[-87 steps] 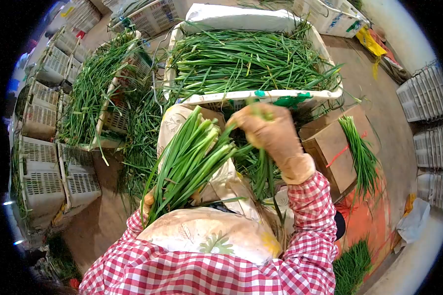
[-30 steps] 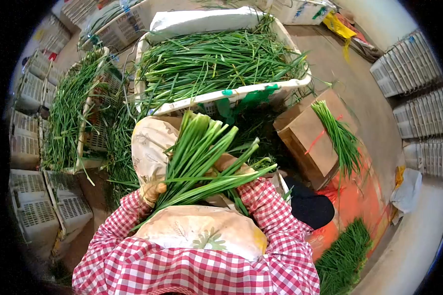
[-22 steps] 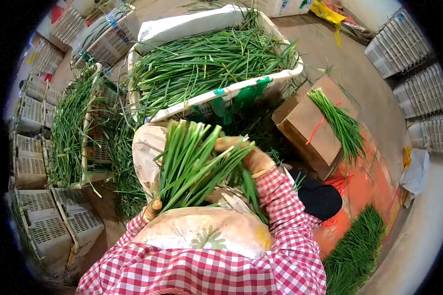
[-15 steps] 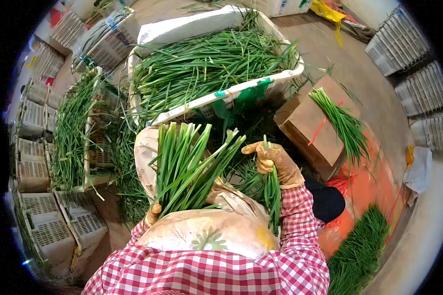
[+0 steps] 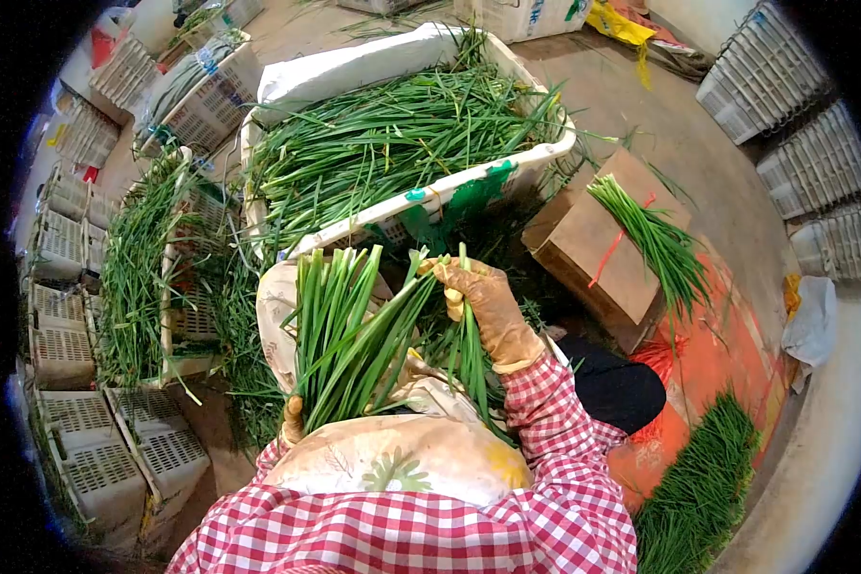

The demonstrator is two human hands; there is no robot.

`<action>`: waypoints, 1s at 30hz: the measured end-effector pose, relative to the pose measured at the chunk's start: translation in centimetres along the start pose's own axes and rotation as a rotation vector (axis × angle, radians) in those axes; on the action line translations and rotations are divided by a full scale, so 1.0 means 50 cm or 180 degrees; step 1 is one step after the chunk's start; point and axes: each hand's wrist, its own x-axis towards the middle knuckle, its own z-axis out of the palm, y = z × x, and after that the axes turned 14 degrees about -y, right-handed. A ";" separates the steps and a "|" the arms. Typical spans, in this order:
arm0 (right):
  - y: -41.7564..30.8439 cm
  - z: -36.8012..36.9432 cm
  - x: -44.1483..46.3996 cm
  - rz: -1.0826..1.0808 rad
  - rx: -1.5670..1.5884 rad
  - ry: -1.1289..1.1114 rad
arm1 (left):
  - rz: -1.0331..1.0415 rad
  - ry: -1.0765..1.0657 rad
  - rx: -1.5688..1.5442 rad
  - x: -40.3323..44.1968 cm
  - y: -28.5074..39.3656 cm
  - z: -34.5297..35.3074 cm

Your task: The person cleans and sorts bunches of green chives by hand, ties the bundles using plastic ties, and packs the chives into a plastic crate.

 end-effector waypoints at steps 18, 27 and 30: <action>-0.092 0.000 -0.026 -0.0098 -0.2600 -0.0384 | -0.0035 -0.0181 -0.0053 0.013 0.021 0.006; -0.023 0.037 0.001 -0.0541 -0.1292 -0.0320 | 0.0128 -0.0287 -0.0068 0.018 0.024 0.015; -0.082 -0.036 -0.047 -0.1182 -0.0485 0.0737 | 0.0204 -0.0277 -0.0001 0.022 0.027 0.027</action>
